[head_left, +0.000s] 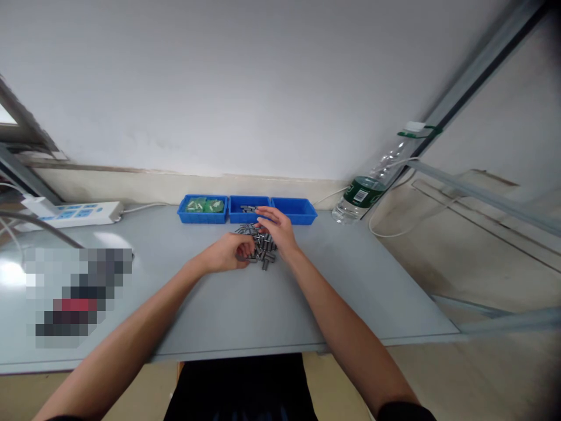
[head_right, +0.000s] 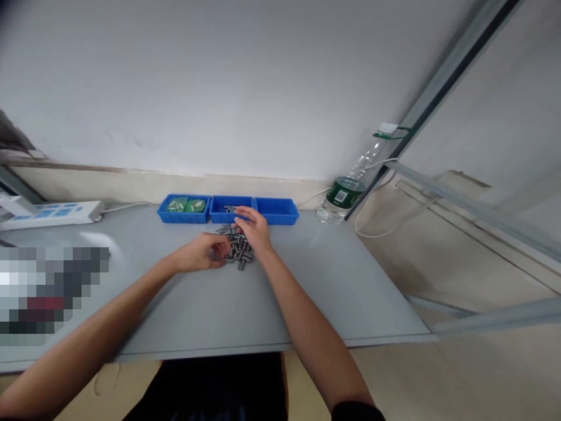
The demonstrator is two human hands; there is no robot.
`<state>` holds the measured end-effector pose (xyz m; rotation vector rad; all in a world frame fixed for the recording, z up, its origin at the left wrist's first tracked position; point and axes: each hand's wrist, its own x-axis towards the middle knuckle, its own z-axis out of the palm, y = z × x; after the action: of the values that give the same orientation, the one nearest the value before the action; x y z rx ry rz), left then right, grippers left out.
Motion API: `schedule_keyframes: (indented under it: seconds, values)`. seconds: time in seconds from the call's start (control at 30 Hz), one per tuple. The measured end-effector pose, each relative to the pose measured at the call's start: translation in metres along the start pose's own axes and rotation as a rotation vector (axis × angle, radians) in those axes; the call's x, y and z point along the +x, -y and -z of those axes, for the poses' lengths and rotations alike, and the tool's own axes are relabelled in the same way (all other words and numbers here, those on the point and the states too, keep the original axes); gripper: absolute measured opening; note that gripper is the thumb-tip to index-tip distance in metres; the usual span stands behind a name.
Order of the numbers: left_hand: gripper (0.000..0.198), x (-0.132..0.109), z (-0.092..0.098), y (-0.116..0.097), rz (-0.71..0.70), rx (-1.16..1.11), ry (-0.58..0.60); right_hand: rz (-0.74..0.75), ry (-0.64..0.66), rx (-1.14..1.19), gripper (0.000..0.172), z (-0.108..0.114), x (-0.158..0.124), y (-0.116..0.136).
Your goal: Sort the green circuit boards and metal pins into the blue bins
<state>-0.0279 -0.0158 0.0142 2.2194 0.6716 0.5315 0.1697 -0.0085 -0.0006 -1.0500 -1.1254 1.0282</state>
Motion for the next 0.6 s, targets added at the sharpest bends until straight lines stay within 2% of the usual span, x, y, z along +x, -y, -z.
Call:
schedule_keyframes:
  seconds: [0.13,0.33,0.5,0.6]
  values:
    - [0.014,-0.002,0.015,0.004,0.01,-0.042,-0.027,-0.02,0.044,-0.021,0.033,0.0,0.0,-0.001]
    - [0.015,-0.007,0.033,0.01,-0.001,-0.017,-0.14,-0.032,0.116,-0.053,0.026,-0.002,-0.002,-0.001]
    - [0.019,-0.006,0.036,0.017,-0.002,-0.101,-0.24,-0.038,0.219,-0.11,0.023,-0.003,-0.005,0.001]
    - [0.022,-0.002,0.033,0.019,0.019,-0.208,-0.385,-0.07,0.296,-0.078,0.029,-0.003,-0.008,0.001]
